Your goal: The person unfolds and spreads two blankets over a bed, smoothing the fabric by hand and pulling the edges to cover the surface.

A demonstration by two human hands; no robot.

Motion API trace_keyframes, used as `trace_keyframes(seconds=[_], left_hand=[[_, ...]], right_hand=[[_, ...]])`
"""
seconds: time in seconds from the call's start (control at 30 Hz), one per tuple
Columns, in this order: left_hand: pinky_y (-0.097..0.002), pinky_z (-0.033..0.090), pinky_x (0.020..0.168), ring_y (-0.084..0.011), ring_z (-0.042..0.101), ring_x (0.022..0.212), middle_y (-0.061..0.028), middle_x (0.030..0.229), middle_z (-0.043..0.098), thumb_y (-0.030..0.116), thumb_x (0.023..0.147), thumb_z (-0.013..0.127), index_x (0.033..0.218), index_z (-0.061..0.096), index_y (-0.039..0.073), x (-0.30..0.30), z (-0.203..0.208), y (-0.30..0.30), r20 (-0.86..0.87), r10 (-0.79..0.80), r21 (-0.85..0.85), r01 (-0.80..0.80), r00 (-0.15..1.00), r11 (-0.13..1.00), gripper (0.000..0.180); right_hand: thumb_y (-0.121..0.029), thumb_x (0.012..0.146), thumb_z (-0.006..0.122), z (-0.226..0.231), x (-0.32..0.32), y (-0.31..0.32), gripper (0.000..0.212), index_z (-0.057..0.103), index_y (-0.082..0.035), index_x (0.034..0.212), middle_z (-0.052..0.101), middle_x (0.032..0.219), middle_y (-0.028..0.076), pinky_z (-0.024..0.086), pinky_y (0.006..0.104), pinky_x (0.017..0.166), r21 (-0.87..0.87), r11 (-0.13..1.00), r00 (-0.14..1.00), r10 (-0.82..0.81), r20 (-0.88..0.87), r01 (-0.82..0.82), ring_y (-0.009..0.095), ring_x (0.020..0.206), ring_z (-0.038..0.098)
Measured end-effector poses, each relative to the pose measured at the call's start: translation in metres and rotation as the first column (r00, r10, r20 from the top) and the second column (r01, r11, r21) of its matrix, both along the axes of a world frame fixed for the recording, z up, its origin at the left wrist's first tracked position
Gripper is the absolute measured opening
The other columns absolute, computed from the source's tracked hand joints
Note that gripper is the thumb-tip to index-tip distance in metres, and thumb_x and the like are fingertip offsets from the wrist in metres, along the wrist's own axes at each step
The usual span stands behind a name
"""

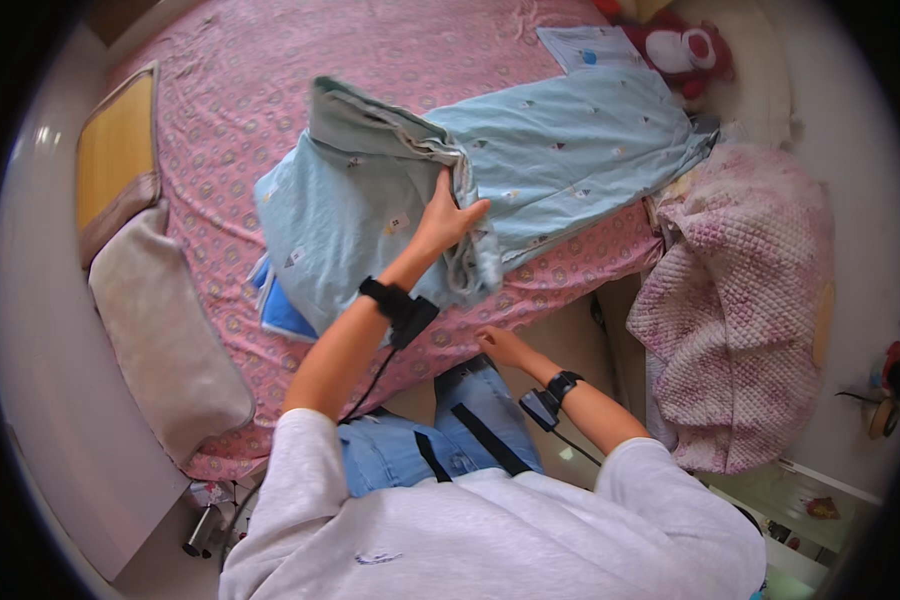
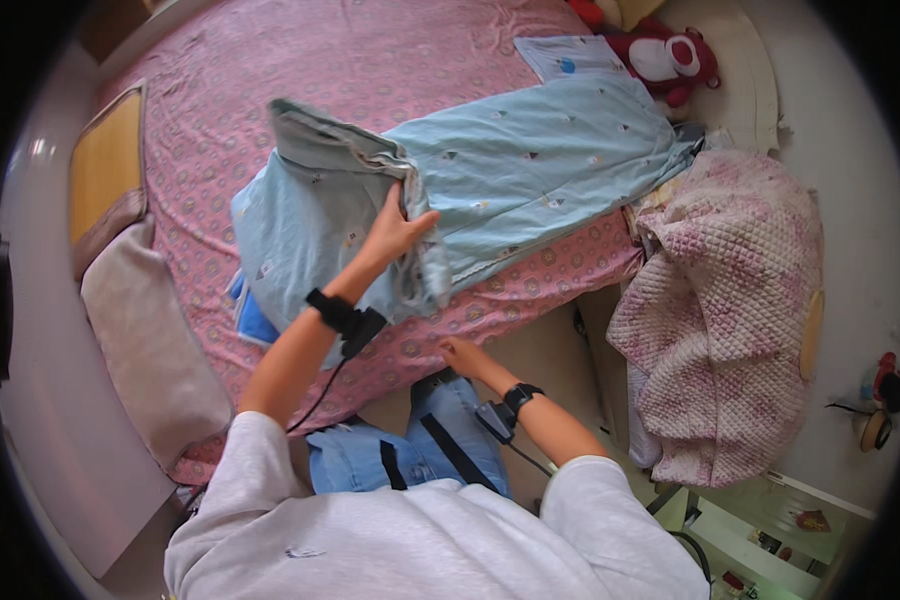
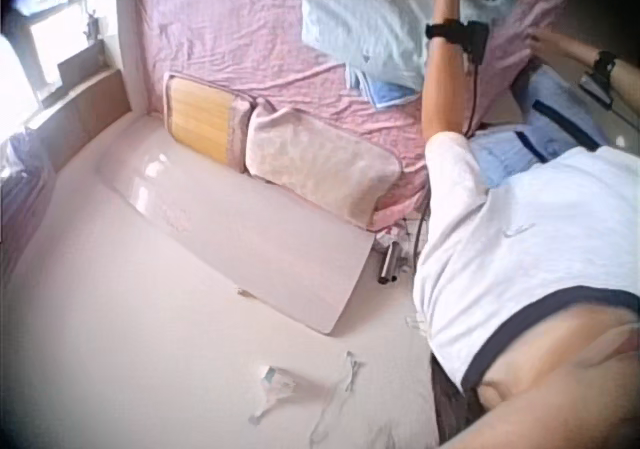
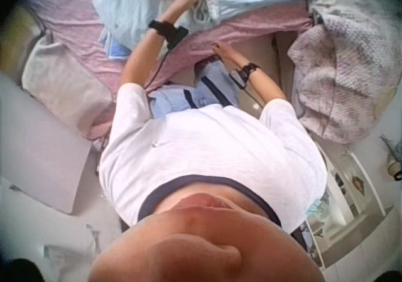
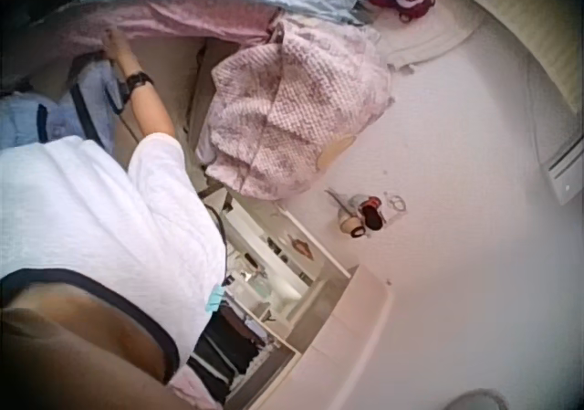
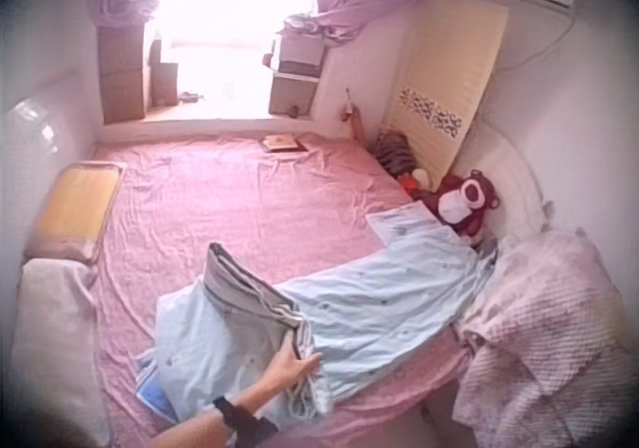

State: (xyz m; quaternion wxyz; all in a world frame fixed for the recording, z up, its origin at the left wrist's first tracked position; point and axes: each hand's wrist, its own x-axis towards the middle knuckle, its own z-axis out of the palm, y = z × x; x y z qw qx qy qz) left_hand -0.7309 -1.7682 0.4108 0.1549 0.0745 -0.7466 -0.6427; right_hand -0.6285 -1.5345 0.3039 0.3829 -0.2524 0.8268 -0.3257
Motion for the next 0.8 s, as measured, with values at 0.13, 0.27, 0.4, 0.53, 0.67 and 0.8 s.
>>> trace_keyframes(seconds=[0.13, 0.27, 0.4, 0.53, 0.67, 0.8], left_hand=[[-0.0279, 0.040, 0.061, -0.0203, 0.048, 0.073, -0.0166, 0.091, 0.043, 0.023, 0.062, 0.059, 0.113, 0.015, -0.003, -0.004, -0.126, 0.025, 0.448, 0.148, -0.086, -0.123, 0.882, 0.989, 0.072], [-0.0357, 0.023, 0.084, -0.0291, 0.029, 0.101, -0.0178, 0.105, 0.034, 0.024, 0.062, 0.055, 0.108, 0.028, -0.002, 0.031, -0.127, 0.038, 0.306, 0.315, -0.679, -0.026, 0.898, 0.734, 0.059], [-0.0420, 0.011, 0.088, -0.0252, 0.015, 0.110, -0.0113, 0.117, 0.020, 0.029, 0.062, 0.054, 0.113, 0.025, 0.008, 0.093, -0.107, -0.009, 0.357, 0.480, -0.866, 0.092, 0.801, 0.491, 0.062], [-0.0481, 0.007, 0.087, -0.0238, 0.010, 0.113, -0.0083, 0.122, 0.011, 0.034, 0.060, 0.056, 0.117, 0.020, 0.017, 0.152, -0.118, -0.045, 0.487, 0.609, -0.864, 0.247, 0.626, 0.438, 0.069], [-0.0500, 0.011, 0.085, -0.0230, 0.010, 0.113, -0.0092, 0.122, 0.010, 0.033, 0.054, 0.060, 0.117, 0.019, 0.017, 0.171, -0.125, -0.055, 0.602, 0.467, -0.784, 0.370, 0.648, 0.498, 0.077], [-0.0508, 0.013, 0.084, -0.0234, 0.007, 0.113, -0.0100, 0.122, 0.008, 0.030, 0.050, 0.064, 0.116, 0.021, 0.016, 0.168, -0.134, -0.070, 0.611, 0.441, -0.769, 0.361, 0.658, 0.527, 0.079]], right_hand=[[-0.015, 0.071, 0.042, -0.001, -0.050, 0.062, 0.024, 0.045, 0.001, 0.090, 0.053, 0.073, 0.012, 0.040, 0.0276, 0.061, 0.190, 0.981, 0.999, 0.032, -0.030, -0.026, 0.019, 0.069, 0.052], [-0.010, 0.072, 0.040, -0.015, -0.084, 0.128, 0.020, 0.046, 0.000, 0.087, 0.054, 0.071, 0.009, 0.041, 0.0242, 0.059, 0.182, 0.951, 0.951, -0.277, 0.135, 0.251, 0.014, 0.064, 0.053], [-0.011, 0.070, 0.042, -0.032, -0.120, 0.075, 0.018, 0.047, -0.002, 0.084, 0.052, 0.078, 0.014, 0.040, 0.0296, 0.064, 0.079, 0.971, 0.972, -0.220, -0.075, 0.226, 0.025, 0.073, 0.051], [-0.017, 0.066, 0.047, -0.053, -0.148, -0.014, 0.039, 0.037, -0.009, 0.103, 0.031, 0.110, 0.019, 0.032, 0.0340, 0.076, -0.134, 0.983, 0.925, -0.167, -0.341, 0.128, 0.031, 0.097, 0.035], [-0.023, 0.062, 0.051, -0.092, -0.151, -0.048, 0.055, 0.029, -0.011, 0.111, 0.022, 0.116, 0.018, 0.026, 0.0399, 0.081, 0.112, 0.993, 0.965, -0.001, -0.262, 0.031, 0.034, 0.102, 0.027], [-0.025, 0.061, 0.052, -0.079, -0.143, -0.065, 0.060, 0.025, -0.018, 0.114, 0.015, 0.119, 0.017, 0.022, 0.0456, 0.082, 0.375, 0.927, 0.961, 0.091, -0.260, 0.014, 0.032, 0.105, 0.022]])
